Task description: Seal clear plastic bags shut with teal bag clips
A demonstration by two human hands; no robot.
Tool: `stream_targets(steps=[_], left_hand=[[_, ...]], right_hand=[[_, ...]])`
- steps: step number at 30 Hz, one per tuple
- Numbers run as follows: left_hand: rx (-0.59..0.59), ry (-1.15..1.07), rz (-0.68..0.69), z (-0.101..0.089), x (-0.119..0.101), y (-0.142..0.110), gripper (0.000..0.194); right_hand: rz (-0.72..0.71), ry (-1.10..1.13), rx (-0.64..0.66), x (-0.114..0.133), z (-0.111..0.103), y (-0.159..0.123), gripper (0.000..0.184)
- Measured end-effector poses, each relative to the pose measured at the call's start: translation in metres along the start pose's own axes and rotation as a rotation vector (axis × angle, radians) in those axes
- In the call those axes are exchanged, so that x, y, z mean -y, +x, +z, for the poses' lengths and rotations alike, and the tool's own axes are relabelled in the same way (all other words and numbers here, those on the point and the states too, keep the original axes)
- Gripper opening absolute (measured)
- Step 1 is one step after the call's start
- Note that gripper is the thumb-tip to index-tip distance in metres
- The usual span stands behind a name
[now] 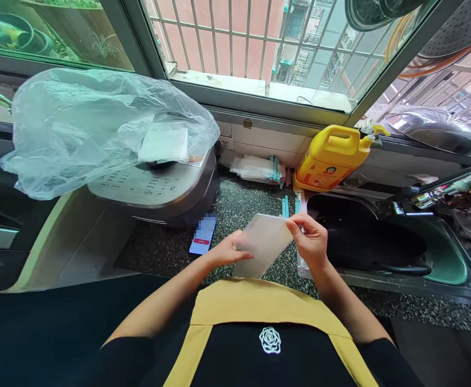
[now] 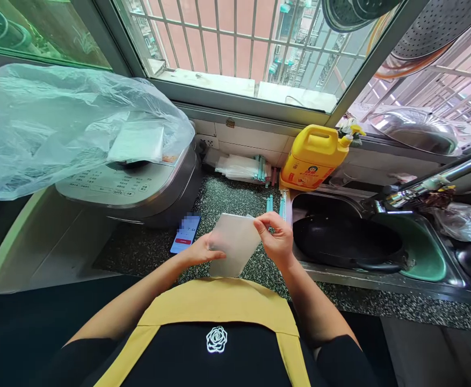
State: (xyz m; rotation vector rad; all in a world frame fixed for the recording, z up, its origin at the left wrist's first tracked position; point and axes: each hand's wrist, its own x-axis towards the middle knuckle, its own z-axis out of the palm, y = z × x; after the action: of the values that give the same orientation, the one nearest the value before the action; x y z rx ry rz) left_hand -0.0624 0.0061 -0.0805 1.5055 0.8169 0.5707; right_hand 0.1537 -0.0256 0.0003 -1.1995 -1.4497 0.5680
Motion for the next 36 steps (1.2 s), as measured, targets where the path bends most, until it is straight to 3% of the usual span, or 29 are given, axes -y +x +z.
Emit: stream_targets(steps=[3,6,9,11,13,16,21,26,30,33,36], left_hand=[[-0.003,0.039,0.136,-0.010,-0.035,0.010,0.070],[-0.036,0.048,0.243,-0.005,-0.073,0.022,0.055],[-0.127,-0.035,0.246,0.008,-0.098,0.029,0.038],[-0.195,-0.133,0.216,0.013,-0.106,0.030,0.038],[-0.259,-0.225,0.188,0.013,-0.111,0.030,0.039],[-0.331,-0.328,0.153,0.009,-0.112,0.028,0.039],[-0.376,-0.390,0.105,0.007,-0.108,0.026,0.040],[-0.412,-0.323,0.175,0.007,-0.103,0.023,0.040],[-0.393,-0.171,0.209,0.013,-0.102,0.018,0.039],[-0.326,-0.040,0.209,0.028,-0.099,0.013,0.042],[-0.251,0.038,0.248,0.045,-0.093,0.009,0.041]], right_hand=[[-0.022,-0.023,0.049,0.003,0.002,-0.002,0.018],[-0.026,-0.034,0.097,0.007,0.004,-0.002,0.021],[0.023,-0.003,0.081,0.005,0.006,-0.004,0.022],[0.062,0.052,0.046,-0.003,0.010,-0.009,0.039],[0.074,0.076,0.068,-0.016,0.015,-0.018,0.055],[0.056,-0.020,0.179,-0.036,0.022,-0.034,0.035],[0.024,-0.150,0.247,-0.066,0.023,-0.066,0.037],[0.021,-0.271,0.328,-0.087,0.017,-0.093,0.044],[0.034,-0.210,0.328,-0.075,0.004,-0.087,0.037],[-0.001,-0.104,0.176,-0.046,-0.011,-0.069,0.048],[-0.072,-0.045,0.085,-0.016,-0.020,-0.051,0.043]])
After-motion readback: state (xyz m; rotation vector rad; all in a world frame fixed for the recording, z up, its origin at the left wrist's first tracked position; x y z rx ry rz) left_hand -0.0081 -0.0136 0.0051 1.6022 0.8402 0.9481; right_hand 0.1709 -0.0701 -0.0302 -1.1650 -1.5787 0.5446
